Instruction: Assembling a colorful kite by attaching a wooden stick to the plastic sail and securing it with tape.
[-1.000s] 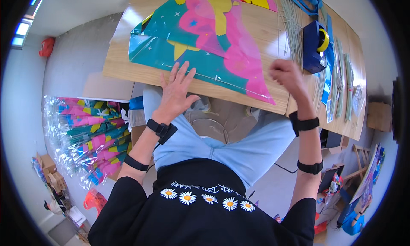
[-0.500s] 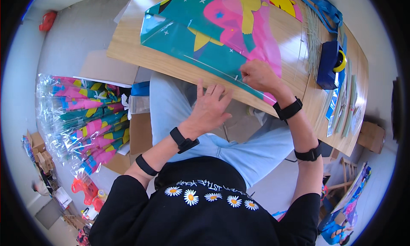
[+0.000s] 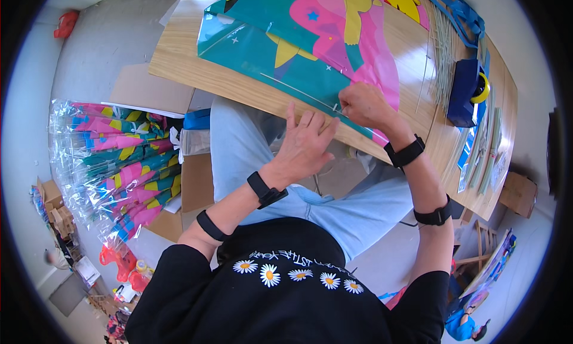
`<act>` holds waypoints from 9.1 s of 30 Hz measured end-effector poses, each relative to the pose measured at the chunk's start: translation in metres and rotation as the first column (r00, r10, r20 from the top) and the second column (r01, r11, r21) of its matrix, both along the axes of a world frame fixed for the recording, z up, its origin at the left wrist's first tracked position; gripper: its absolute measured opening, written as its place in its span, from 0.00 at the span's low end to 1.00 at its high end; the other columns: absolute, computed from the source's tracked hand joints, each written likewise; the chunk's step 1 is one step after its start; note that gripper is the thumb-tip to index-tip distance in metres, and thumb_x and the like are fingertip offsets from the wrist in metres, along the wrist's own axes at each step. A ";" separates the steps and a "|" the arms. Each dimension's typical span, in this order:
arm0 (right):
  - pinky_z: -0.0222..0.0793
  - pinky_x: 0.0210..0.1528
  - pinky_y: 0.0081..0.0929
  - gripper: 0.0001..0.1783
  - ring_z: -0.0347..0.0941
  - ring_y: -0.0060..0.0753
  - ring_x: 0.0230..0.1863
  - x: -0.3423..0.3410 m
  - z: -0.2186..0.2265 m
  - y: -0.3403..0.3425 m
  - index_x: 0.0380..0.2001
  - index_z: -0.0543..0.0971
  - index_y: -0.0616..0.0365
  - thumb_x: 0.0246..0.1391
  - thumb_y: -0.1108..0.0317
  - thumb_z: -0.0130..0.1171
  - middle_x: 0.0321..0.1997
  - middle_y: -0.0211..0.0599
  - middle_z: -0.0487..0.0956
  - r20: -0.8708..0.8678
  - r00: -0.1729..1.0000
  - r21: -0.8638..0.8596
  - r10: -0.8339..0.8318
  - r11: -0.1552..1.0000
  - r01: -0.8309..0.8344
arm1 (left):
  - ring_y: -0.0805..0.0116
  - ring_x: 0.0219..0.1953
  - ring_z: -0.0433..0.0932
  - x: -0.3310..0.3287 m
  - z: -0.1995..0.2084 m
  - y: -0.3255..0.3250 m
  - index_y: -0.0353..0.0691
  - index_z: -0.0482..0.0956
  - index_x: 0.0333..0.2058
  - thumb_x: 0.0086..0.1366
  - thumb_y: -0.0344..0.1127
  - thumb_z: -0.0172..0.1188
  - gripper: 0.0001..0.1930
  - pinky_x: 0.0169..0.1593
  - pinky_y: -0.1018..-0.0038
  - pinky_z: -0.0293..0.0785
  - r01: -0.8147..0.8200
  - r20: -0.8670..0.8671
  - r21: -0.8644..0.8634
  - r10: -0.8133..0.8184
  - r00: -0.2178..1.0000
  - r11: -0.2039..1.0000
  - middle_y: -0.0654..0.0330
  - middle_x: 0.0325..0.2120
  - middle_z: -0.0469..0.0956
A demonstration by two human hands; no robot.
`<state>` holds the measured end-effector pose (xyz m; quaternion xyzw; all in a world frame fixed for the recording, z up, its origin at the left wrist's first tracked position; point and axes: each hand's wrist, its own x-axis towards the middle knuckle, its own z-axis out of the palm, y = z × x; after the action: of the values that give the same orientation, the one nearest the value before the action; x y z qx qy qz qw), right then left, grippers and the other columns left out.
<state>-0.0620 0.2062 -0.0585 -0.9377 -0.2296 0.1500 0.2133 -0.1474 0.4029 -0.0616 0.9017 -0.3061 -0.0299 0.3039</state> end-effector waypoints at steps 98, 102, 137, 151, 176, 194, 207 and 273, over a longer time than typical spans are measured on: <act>0.72 0.28 0.29 0.15 0.73 0.29 0.23 -0.069 0.062 -0.276 0.32 0.76 0.62 0.48 0.64 0.68 0.30 0.37 0.77 -0.553 0.092 0.578 -0.828 -0.302 0.758 | 0.58 0.50 0.66 0.000 0.019 -0.029 0.41 0.73 0.55 0.47 0.42 0.71 0.34 0.63 0.35 0.48 0.026 0.102 0.292 -0.058 0.993 0.956 0.60 0.39 0.68; 0.70 0.32 0.33 0.10 0.78 0.34 0.28 -0.080 0.045 -0.284 0.30 0.76 0.62 0.48 0.69 0.66 0.30 0.37 0.79 -0.628 0.175 0.645 -0.758 -0.382 0.662 | 0.57 0.50 0.66 -0.002 0.019 -0.028 0.42 0.73 0.55 0.47 0.43 0.71 0.35 0.63 0.38 0.49 0.026 0.102 0.311 -0.060 0.993 0.950 0.60 0.39 0.69; 0.70 0.26 0.26 0.05 0.64 0.22 0.15 -0.073 -0.016 -0.265 0.34 0.71 0.65 0.54 0.80 0.56 0.23 0.38 0.73 -0.835 0.154 0.541 -0.528 -0.736 0.407 | 0.56 0.53 0.65 -0.006 0.015 -0.021 0.43 0.69 0.59 0.47 0.40 0.70 0.38 0.64 0.34 0.41 0.003 0.079 0.264 -0.025 0.997 0.964 0.58 0.42 0.68; 0.64 0.20 0.18 0.03 0.67 0.16 0.19 -0.032 0.037 -0.106 0.28 0.77 0.62 0.53 0.74 0.55 0.22 0.25 0.73 -0.314 0.849 0.459 -0.426 0.714 0.528 | 0.57 0.50 0.69 -0.009 0.009 0.033 0.41 0.73 0.52 0.47 0.38 0.69 0.31 0.65 0.36 0.38 -0.031 0.064 0.121 0.023 0.998 0.992 0.59 0.41 0.71; 0.65 0.32 0.47 0.01 0.72 0.54 0.33 0.018 0.007 0.023 0.19 0.74 0.60 0.39 0.75 0.54 0.25 0.47 0.75 0.005 0.993 -0.013 0.121 0.993 -0.121 | 0.58 0.48 0.69 0.012 -0.004 0.024 0.40 0.74 0.52 0.43 0.34 0.71 0.33 0.65 0.35 0.41 -0.032 0.024 -0.019 0.033 0.999 0.999 0.59 0.38 0.68; 0.66 0.29 0.48 0.03 0.73 0.57 0.30 0.018 0.000 0.021 0.17 0.75 0.60 0.37 0.75 0.53 0.24 0.51 0.76 0.030 0.997 0.011 0.078 0.997 -0.078 | 0.57 0.50 0.67 0.020 -0.006 0.013 0.42 0.74 0.52 0.43 0.35 0.71 0.33 0.66 0.35 0.36 -0.022 0.052 0.028 0.021 0.998 0.999 0.58 0.38 0.68; 0.66 0.33 0.47 0.03 0.73 0.56 0.32 0.021 -0.002 0.021 0.20 0.77 0.60 0.39 0.74 0.56 0.25 0.48 0.77 0.002 0.998 -0.079 0.059 0.995 -0.059 | 0.59 0.48 0.68 0.020 -0.009 0.009 0.42 0.76 0.50 0.43 0.37 0.71 0.32 0.65 0.33 0.39 -0.045 0.109 0.087 0.035 0.993 0.995 0.59 0.38 0.68; 0.63 0.33 0.32 0.07 0.68 0.37 0.30 -0.130 0.091 0.022 0.25 0.77 0.59 0.36 0.74 0.58 0.24 0.35 0.68 0.684 0.707 0.121 -0.177 0.984 0.130 | 0.69 0.36 0.77 0.001 -0.017 0.222 0.32 0.74 0.48 0.46 0.24 0.68 0.27 0.39 0.72 0.76 -0.753 -0.304 -0.241 0.689 0.658 0.613 0.56 0.37 0.76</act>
<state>-0.1919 0.2278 0.0325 -0.9341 -0.2184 -0.2368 0.1536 -0.1466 0.6244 -0.0782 0.8728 0.1125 0.0678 0.4700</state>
